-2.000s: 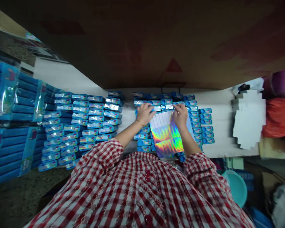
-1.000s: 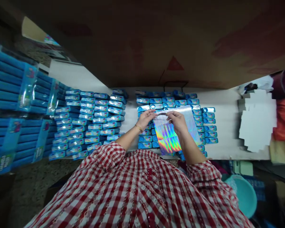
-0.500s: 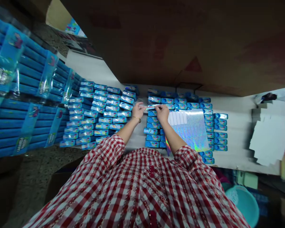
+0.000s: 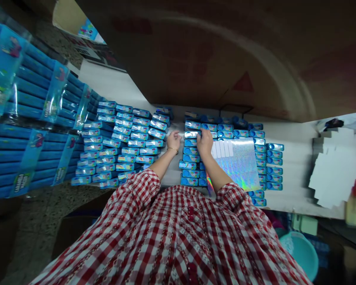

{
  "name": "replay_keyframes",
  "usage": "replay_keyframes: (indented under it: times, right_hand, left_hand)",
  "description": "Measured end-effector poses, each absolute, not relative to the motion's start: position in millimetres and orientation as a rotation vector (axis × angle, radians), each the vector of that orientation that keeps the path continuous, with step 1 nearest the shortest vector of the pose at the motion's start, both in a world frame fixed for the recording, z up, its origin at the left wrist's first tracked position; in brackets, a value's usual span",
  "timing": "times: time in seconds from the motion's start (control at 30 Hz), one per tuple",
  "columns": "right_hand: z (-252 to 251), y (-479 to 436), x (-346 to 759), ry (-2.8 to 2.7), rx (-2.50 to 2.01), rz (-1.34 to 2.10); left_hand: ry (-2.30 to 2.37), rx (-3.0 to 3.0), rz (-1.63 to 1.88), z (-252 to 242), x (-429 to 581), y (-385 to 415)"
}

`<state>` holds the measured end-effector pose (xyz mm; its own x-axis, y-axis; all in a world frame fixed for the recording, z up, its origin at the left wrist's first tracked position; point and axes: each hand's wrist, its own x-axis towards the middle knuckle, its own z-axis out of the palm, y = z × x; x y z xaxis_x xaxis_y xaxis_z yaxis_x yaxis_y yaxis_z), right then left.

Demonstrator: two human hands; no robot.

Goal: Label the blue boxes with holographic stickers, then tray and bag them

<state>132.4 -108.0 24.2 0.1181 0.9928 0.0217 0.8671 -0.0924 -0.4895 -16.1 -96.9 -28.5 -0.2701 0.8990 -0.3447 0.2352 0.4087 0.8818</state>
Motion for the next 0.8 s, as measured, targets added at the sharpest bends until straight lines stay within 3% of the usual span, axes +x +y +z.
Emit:
replay_keyframes:
  times: [0.27, 0.4, 0.53, 0.8]
  right_hand:
    - [38, -120, 142, -2.463, -1.913, 0.351]
    - [44, -129, 185, -1.985, -1.945, 0.379]
    - [59, -148, 254, -1.472, -1.830, 0.282]
    - [59, -182, 367, -1.413, -1.971, 0.096]
  left_hand:
    - [1.758, 1.522, 0.470, -5, -10, -118]
    - [1.826, 1.629, 0.543, 16, -4, -119]
    - [1.496, 1.941, 0.585, 38, 41, -120]
    - [1.094, 2.183, 0.311, 50, 159, -117]
